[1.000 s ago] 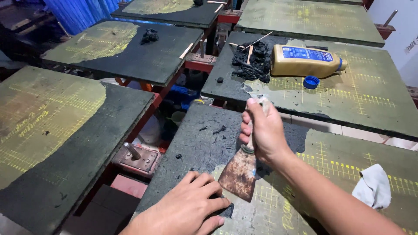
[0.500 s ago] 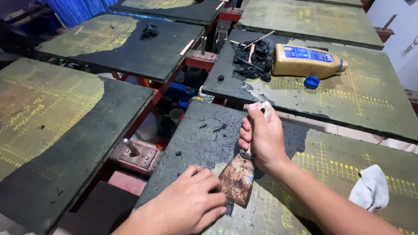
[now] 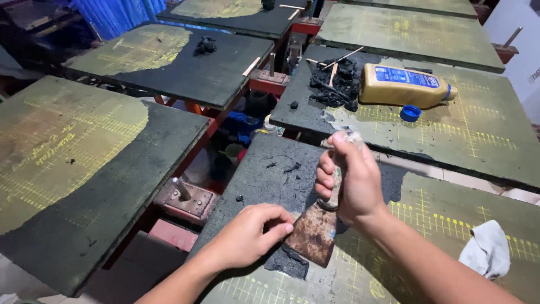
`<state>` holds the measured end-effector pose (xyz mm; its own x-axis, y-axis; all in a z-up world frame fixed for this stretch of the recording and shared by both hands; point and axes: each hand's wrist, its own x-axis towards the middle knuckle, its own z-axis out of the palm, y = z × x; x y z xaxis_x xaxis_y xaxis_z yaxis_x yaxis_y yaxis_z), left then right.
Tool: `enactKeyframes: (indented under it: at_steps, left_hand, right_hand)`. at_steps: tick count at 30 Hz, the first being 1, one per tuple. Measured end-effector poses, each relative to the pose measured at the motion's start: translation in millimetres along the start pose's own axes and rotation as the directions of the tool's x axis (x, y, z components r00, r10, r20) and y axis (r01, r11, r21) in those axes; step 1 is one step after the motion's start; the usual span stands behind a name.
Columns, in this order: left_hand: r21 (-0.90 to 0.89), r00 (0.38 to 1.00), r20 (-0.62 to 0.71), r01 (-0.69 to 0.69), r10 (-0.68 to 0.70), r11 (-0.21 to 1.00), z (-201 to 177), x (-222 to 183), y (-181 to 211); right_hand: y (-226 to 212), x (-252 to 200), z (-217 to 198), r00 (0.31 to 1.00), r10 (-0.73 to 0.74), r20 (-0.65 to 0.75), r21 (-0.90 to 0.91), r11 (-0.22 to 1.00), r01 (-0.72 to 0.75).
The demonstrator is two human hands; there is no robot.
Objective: Scraping dried ink or adhesive residue from a screen printing board using a metal putty knife.
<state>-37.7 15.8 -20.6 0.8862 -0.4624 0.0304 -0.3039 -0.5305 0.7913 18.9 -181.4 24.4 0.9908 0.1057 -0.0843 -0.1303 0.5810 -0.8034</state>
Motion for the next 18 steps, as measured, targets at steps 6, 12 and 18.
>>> enactKeyframes:
  at_steps: [6,12,18]
  left_hand:
    - [-0.028,0.993,-0.117,0.015,-0.018,0.999,-11,3,-3]
    - [0.088,0.991,0.009,0.129,-0.130,0.988,-10,3,-10]
    - [0.201,0.969,0.181,0.131,-0.168,0.971,-19,0,1]
  right_hand:
    - [-27,9,22,0.985,-0.115,0.128,-0.067,0.990,0.124]
    - [9,22,22,0.998,-0.034,0.046,-0.162,0.986,0.042]
    - [15,17,17,0.998,0.011,0.063,-0.112,0.994,-0.004]
